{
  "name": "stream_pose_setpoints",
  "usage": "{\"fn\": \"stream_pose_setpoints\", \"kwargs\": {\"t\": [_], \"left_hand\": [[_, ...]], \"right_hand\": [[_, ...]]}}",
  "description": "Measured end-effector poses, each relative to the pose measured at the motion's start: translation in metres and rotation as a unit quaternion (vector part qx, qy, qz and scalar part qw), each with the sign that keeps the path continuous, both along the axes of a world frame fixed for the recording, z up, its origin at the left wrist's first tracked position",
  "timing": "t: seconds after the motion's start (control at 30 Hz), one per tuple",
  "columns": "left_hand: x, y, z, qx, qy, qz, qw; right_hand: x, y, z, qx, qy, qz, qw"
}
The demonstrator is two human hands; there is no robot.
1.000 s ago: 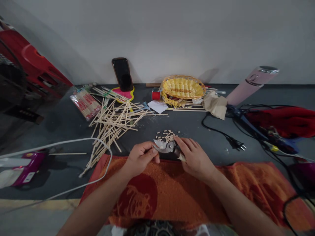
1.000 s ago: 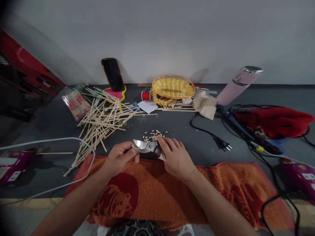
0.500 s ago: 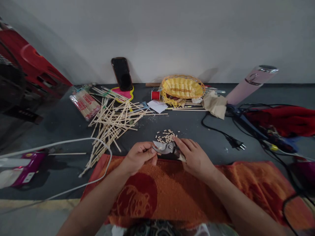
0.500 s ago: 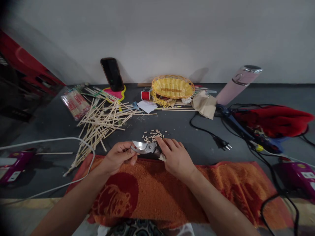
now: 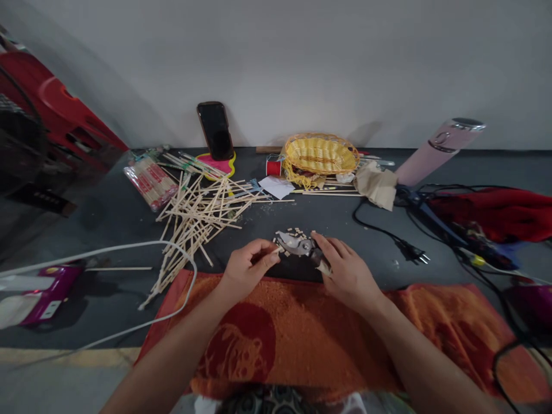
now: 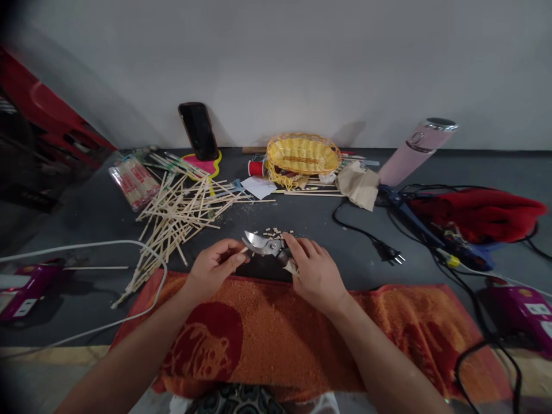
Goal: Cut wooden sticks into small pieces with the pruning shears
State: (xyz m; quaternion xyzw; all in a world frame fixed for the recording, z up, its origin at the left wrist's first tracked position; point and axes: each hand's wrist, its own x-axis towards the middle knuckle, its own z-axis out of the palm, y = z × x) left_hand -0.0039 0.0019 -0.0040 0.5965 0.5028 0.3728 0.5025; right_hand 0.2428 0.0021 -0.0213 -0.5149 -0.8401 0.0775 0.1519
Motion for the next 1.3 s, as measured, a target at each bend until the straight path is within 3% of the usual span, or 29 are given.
{"fn": "stream_pose_setpoints", "kwargs": {"t": [0.13, 0.3, 0.43, 0.57, 0.7, 0.87, 1.13, 1.3], "left_hand": [[0.000, 0.000, 0.000, 0.040, 0.064, 0.010, 0.997], [-0.003, -0.001, 0.004, 0.024, 0.034, -0.016, 0.999], [-0.005, 0.000, 0.002, -0.056, -0.054, -0.038, 0.996], [-0.008, 0.001, 0.001, -0.173, -0.135, -0.065, 0.973], [-0.009, 0.001, 0.003, -0.208, -0.168, -0.068, 0.961], [-0.006, 0.001, 0.002, -0.189, -0.163, -0.056, 0.967], [0.001, -0.001, -0.006, -0.037, -0.029, 0.021, 0.999], [-0.003, -0.002, -0.003, -0.072, -0.060, -0.004, 0.996]], "right_hand": [[0.003, 0.002, 0.000, -0.004, 0.004, 0.004, 1.000], [0.003, 0.002, 0.004, -0.014, 0.014, 0.024, 1.000], [0.002, 0.002, 0.004, -0.013, 0.023, 0.028, 0.999], [0.002, 0.000, 0.002, -0.011, 0.025, 0.030, 0.999], [0.001, -0.002, 0.004, -0.013, 0.021, 0.030, 0.999], [0.001, -0.004, 0.007, -0.015, 0.006, 0.019, 1.000], [0.002, 0.002, 0.003, -0.012, -0.003, 0.006, 1.000], [0.004, 0.002, 0.005, -0.032, 0.010, 0.032, 0.999]]}}
